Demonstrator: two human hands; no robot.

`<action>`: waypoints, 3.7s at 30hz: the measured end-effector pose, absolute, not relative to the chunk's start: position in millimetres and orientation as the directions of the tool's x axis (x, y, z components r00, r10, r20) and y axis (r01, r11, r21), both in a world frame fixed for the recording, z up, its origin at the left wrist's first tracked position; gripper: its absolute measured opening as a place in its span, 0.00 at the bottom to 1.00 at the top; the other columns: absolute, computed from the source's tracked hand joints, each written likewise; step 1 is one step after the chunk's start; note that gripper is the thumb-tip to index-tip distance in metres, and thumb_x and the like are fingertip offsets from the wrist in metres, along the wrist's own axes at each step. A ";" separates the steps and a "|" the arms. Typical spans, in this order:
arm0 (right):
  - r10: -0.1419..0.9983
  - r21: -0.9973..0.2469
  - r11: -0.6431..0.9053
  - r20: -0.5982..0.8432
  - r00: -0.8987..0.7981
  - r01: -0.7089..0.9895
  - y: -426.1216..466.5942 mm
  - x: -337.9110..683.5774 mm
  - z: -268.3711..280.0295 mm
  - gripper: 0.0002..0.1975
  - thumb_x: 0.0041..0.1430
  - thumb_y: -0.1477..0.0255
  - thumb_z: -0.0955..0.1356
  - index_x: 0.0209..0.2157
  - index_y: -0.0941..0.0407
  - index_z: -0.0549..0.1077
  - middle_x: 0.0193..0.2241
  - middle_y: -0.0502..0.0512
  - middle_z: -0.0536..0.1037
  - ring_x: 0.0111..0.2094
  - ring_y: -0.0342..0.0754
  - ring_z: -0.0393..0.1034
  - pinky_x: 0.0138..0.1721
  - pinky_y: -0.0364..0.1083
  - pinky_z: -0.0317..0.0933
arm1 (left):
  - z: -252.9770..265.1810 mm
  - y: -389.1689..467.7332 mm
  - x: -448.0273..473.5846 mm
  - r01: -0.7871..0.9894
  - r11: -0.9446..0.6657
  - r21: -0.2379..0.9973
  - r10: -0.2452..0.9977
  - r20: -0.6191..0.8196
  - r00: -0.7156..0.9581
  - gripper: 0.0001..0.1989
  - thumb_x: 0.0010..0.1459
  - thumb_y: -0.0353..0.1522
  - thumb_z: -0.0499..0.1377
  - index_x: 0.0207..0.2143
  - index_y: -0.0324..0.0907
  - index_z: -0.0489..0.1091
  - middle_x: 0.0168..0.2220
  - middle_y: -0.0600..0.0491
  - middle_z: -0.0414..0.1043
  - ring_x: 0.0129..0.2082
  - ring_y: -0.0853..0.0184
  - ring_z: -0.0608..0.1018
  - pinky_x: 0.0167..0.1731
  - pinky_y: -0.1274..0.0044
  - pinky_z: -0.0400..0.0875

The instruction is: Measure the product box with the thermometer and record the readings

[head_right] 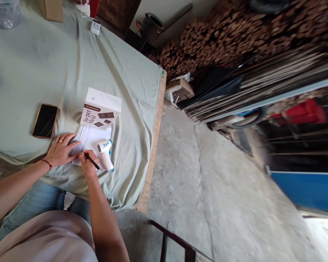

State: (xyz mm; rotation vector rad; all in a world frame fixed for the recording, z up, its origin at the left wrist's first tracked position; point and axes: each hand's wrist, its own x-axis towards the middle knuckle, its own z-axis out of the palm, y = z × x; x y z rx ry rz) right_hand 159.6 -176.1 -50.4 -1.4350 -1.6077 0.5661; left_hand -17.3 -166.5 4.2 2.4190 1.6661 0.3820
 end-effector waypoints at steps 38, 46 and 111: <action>0.946 -0.795 0.236 0.320 0.057 0.559 -176.2 158.7 -50.4 0.07 0.59 0.68 0.63 0.28 0.53 0.66 0.21 0.46 0.70 0.23 0.43 0.63 0.27 0.42 0.61 | 4.0 -166.6 -17.3 0.886 -0.350 0.303 0.937 0.110 0.332 0.24 0.59 0.42 0.63 0.58 0.48 0.71 0.65 0.42 0.61 0.66 0.49 0.62 0.64 0.55 0.58; 0.950 -0.809 0.221 0.306 0.068 0.545 -176.1 159.6 -52.2 0.07 0.59 0.66 0.64 0.28 0.53 0.66 0.21 0.46 0.70 0.23 0.43 0.63 0.26 0.42 0.60 | 2.0 -166.0 -17.5 0.869 -0.346 0.354 0.938 0.130 0.321 0.25 0.58 0.41 0.64 0.57 0.49 0.72 0.64 0.43 0.62 0.66 0.49 0.62 0.65 0.55 0.58; 0.895 -0.611 0.372 0.436 -0.095 0.699 -180.4 174.5 -50.9 0.13 0.68 0.74 0.60 0.43 0.56 0.75 0.38 0.58 0.75 0.41 0.50 0.70 0.44 0.48 0.66 | -5.1 -158.4 -22.2 0.841 -0.262 0.474 0.965 0.105 0.241 0.22 0.60 0.45 0.61 0.54 0.48 0.71 0.62 0.46 0.65 0.62 0.51 0.67 0.63 0.57 0.61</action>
